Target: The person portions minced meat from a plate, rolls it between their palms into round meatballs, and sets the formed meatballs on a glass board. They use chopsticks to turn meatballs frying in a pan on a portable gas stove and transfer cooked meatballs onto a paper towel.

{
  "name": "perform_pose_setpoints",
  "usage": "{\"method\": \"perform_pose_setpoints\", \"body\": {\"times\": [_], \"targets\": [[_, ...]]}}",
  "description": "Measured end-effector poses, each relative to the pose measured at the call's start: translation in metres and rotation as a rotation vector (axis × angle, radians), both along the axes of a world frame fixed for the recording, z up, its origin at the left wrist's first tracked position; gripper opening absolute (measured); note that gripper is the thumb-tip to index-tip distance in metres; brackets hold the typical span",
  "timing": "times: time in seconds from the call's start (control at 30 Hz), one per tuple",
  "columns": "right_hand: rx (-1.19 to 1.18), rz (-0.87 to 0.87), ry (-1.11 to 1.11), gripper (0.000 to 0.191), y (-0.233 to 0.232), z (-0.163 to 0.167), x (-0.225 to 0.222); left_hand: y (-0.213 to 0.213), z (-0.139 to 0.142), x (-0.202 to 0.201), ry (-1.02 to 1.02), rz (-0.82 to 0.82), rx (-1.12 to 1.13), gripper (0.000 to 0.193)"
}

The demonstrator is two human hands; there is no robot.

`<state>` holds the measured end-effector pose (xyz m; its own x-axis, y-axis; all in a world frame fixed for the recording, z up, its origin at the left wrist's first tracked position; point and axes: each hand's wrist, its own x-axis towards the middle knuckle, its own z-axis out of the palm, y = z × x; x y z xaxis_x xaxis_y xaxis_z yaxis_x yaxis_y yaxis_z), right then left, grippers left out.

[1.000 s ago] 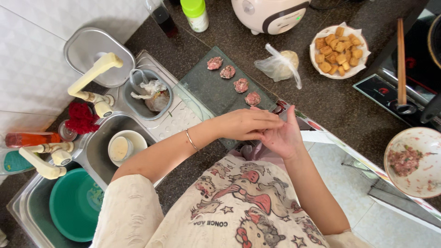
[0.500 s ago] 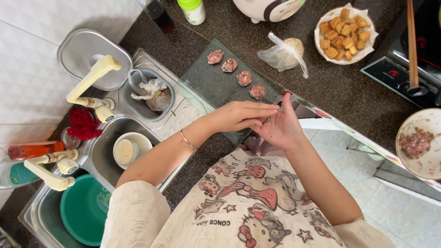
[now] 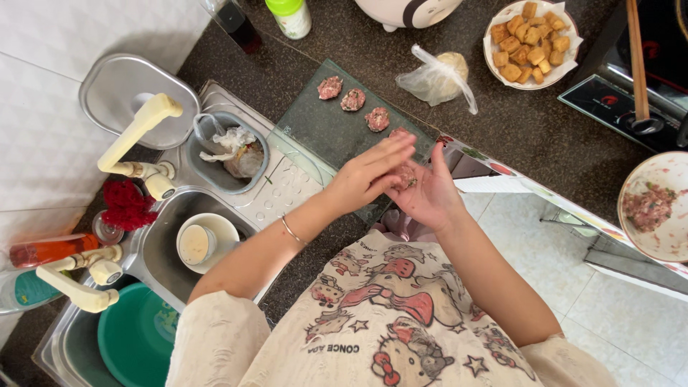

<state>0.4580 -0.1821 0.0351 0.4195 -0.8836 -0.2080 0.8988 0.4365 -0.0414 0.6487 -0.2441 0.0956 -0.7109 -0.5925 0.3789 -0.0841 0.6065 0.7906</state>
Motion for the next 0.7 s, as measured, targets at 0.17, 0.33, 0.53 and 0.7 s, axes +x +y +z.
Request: {"method": "perform_pose_setpoints", "body": {"times": [0.17,0.33,0.53,0.7], "targets": [[0.02,-0.105,0.31,0.065,-0.003,0.001,0.014,0.036,-0.006,-0.018,-0.016,0.335,-0.092,0.05],[-0.063,-0.191,0.394,0.055,-0.005,0.009,0.034,0.052,-0.02,-0.037,0.033,0.501,-0.091,0.046],[-0.028,-0.256,0.311,0.064,-0.006,0.006,0.039,0.051,-0.026,-0.036,-0.06,0.472,-0.195,0.045],[-0.034,-0.197,0.276,0.065,-0.008,0.003,0.035,0.033,-0.019,-0.011,-0.105,0.213,-0.315,0.058]]}}
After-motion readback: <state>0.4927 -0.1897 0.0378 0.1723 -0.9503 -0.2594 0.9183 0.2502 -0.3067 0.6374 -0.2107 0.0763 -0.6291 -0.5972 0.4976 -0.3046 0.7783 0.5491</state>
